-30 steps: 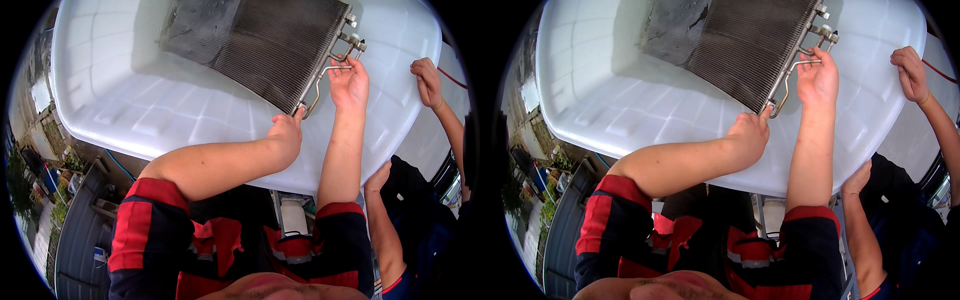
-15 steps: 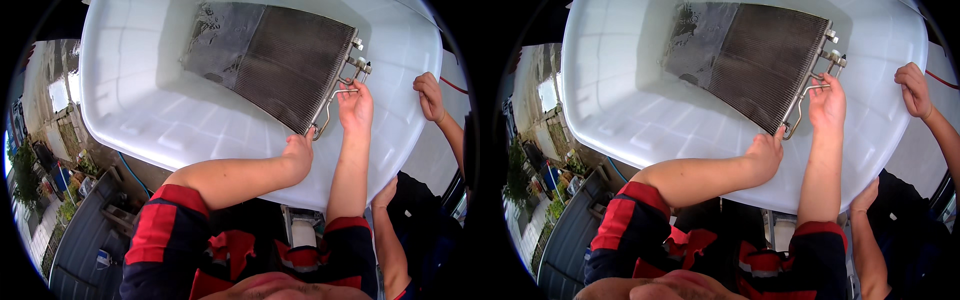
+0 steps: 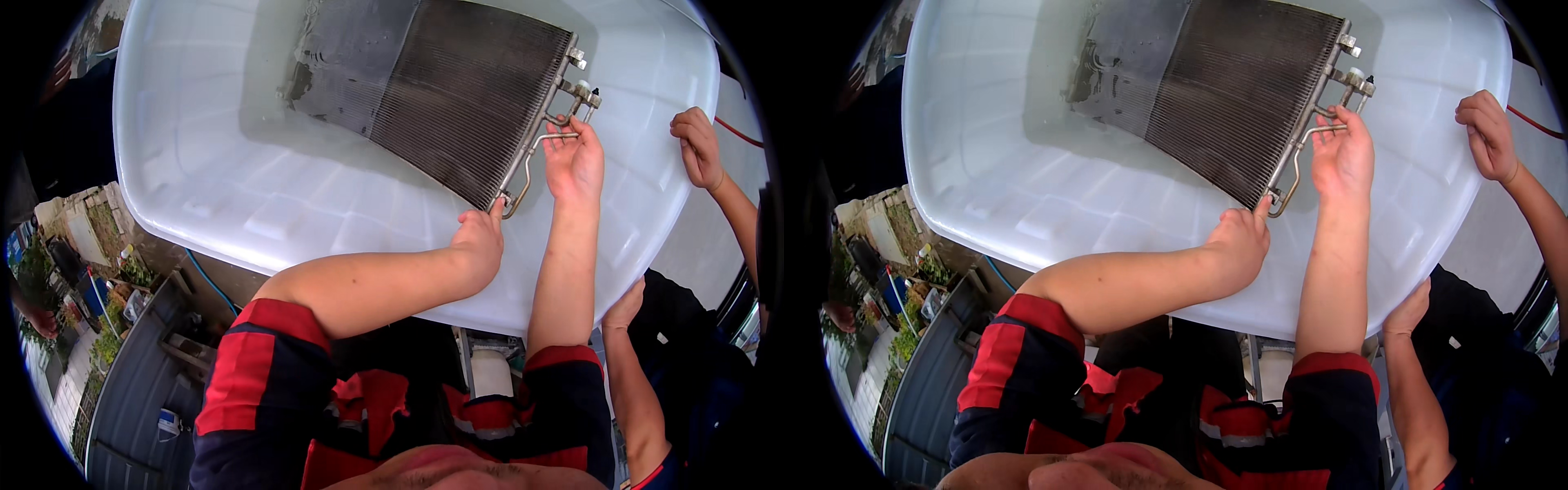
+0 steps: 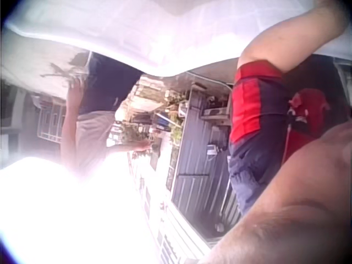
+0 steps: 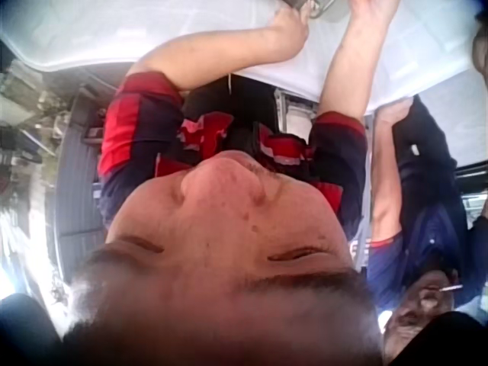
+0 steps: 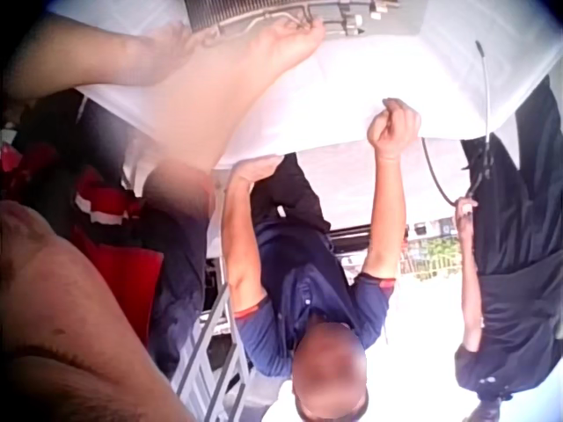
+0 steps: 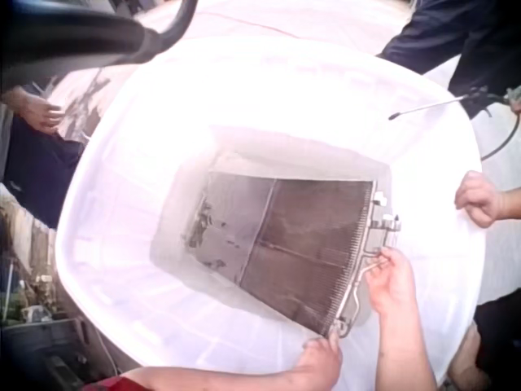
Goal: The person lowers a car radiator into a tub filled with water, holds it submerged while air is injected to check for leaks, and lifts the radiator out of the tub by hand.
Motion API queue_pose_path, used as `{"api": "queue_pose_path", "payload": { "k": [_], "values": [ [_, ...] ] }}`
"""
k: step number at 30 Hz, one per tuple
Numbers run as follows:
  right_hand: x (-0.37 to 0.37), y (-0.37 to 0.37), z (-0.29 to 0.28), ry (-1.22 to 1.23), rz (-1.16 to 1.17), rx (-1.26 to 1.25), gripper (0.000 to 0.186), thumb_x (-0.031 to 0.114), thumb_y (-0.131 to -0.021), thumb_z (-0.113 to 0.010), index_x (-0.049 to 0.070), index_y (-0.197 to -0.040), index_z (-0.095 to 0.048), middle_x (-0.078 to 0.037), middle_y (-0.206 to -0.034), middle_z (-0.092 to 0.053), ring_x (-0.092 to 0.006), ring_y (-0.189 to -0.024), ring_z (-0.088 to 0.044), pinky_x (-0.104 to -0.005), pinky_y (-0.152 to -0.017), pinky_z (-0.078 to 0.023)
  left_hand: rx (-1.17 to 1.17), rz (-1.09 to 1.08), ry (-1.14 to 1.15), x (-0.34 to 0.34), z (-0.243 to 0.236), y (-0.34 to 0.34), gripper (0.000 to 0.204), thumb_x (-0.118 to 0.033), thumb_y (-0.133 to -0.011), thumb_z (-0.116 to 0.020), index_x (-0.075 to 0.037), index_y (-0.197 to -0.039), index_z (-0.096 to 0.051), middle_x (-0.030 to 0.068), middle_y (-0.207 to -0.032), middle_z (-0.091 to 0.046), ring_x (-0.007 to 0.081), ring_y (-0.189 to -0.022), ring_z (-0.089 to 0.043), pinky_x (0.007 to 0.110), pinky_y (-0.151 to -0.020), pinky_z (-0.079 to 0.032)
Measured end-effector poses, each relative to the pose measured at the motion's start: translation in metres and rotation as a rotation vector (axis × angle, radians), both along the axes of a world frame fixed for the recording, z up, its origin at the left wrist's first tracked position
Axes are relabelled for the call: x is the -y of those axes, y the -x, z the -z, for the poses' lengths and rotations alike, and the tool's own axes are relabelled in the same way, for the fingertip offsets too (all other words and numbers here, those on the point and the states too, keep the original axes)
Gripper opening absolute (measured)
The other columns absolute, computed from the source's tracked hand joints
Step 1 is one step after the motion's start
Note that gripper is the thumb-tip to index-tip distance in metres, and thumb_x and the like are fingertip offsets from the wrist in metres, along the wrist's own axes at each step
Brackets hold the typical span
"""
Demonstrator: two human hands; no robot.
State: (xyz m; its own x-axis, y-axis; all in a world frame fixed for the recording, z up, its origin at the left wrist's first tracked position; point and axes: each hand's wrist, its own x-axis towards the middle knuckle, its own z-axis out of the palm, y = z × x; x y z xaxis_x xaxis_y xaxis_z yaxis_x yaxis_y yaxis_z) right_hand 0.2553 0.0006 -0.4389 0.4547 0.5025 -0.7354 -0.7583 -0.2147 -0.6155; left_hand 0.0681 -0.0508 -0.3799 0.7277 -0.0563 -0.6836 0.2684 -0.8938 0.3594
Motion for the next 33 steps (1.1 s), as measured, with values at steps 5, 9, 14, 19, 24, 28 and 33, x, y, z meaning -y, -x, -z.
{"api": "queue_pose_path", "payload": {
  "k": [5,9,14,19,24,28,33],
  "values": [
    [-0.003,0.0,-0.003,0.006,-0.011,0.03,0.02,0.014,-0.083,-0.064,0.005,-0.098,-0.053,-0.005,-0.101,-0.054,-0.0226,-0.104,-0.045,-0.0357,-0.096,-0.032,0.003,0.018,0.008,-0.003,-0.002,-0.001,0.056,-0.019,-0.086,-0.058,0.007,-0.133,-0.047,0.0352,-0.15,-0.023,0.0342,-0.106,-0.058,0.038,-0.083,-0.047],
    [-0.003,0.005,-0.004,0.045,-0.013,0.062,0.019,0.015,-0.088,-0.058,0.004,-0.101,-0.05,-0.011,-0.104,-0.056,-0.0274,-0.104,-0.047,-0.0392,-0.096,-0.036,0.005,0.03,0.008,-0.002,-0.001,0.001,0.058,-0.019,-0.085,-0.059,0.007,-0.135,-0.046,0.0363,-0.149,-0.023,0.0348,-0.107,-0.058,0.038,-0.084,-0.047],
    [-0.003,0.007,-0.005,0.053,-0.006,0.06,0.02,0.014,-0.088,-0.058,0.004,-0.102,-0.049,-0.011,-0.105,-0.055,-0.0276,-0.104,-0.047,-0.0389,-0.096,-0.036,-0.014,0.044,0.026,-0.005,-0.005,0.002,0.063,-0.02,-0.084,-0.062,0.008,-0.137,-0.043,0.0365,-0.149,-0.022,0.0353,-0.109,-0.057,0.037,-0.085,-0.047],
    [-0.002,0.008,-0.005,0.055,-0.004,0.059,0.021,0.014,-0.088,-0.058,0.003,-0.103,-0.049,-0.01,-0.103,-0.055,-0.0267,-0.102,-0.048,-0.0387,-0.095,-0.036,-0.033,0.091,0.029,-0.008,-0.007,0.004,0.069,-0.021,-0.082,-0.065,0.008,-0.139,-0.039,0.0367,-0.149,-0.022,0.0358,-0.11,-0.056,0.037,-0.087,-0.046],
    [-0.002,0.01,-0.005,0.06,-0.008,0.066,0.021,0.014,-0.088,-0.058,0.003,-0.103,-0.049,-0.01,-0.103,-0.055,-0.0261,-0.101,-0.048,-0.0383,-0.094,-0.037,-0.031,0.098,0.038,-0.007,-0.006,0.004,0.069,-0.02,-0.082,-0.066,0.009,-0.139,-0.039,0.0371,-0.149,-0.022,0.0366,-0.11,-0.056,0.038,-0.086,-0.047],
    [-0.002,0.011,-0.004,0.06,-0.014,0.07,0.02,0.014,-0.088,-0.058,0.004,-0.102,-0.049,-0.01,-0.103,-0.055,-0.0261,-0.101,-0.048,-0.0384,-0.094,-0.037,-0.037,0.124,0.042,-0.01,-0.008,0.005,0.069,-0.02,-0.082,-0.066,0.009,-0.139,-0.04,0.0376,-0.149,-0.022,0.0373,-0.11,-0.056,0.038,-0.086,-0.047],
    [-0.002,0.01,-0.003,0.064,-0.013,0.068,0.02,0.014,-0.088,-0.058,0.004,-0.102,-0.049,-0.01,-0.102,-0.055,-0.0262,-0.102,-0.048,-0.0383,-0.094,-0.036,-0.045,0.14,0.056,-0.013,-0.01,0.005,0.071,-0.02,-0.081,-0.067,0.009,-0.139,-0.039,0.0377,-0.149,-0.021,0.0374,-0.111,-0.055,0.039,-0.087,-0.046]
  ]
}}
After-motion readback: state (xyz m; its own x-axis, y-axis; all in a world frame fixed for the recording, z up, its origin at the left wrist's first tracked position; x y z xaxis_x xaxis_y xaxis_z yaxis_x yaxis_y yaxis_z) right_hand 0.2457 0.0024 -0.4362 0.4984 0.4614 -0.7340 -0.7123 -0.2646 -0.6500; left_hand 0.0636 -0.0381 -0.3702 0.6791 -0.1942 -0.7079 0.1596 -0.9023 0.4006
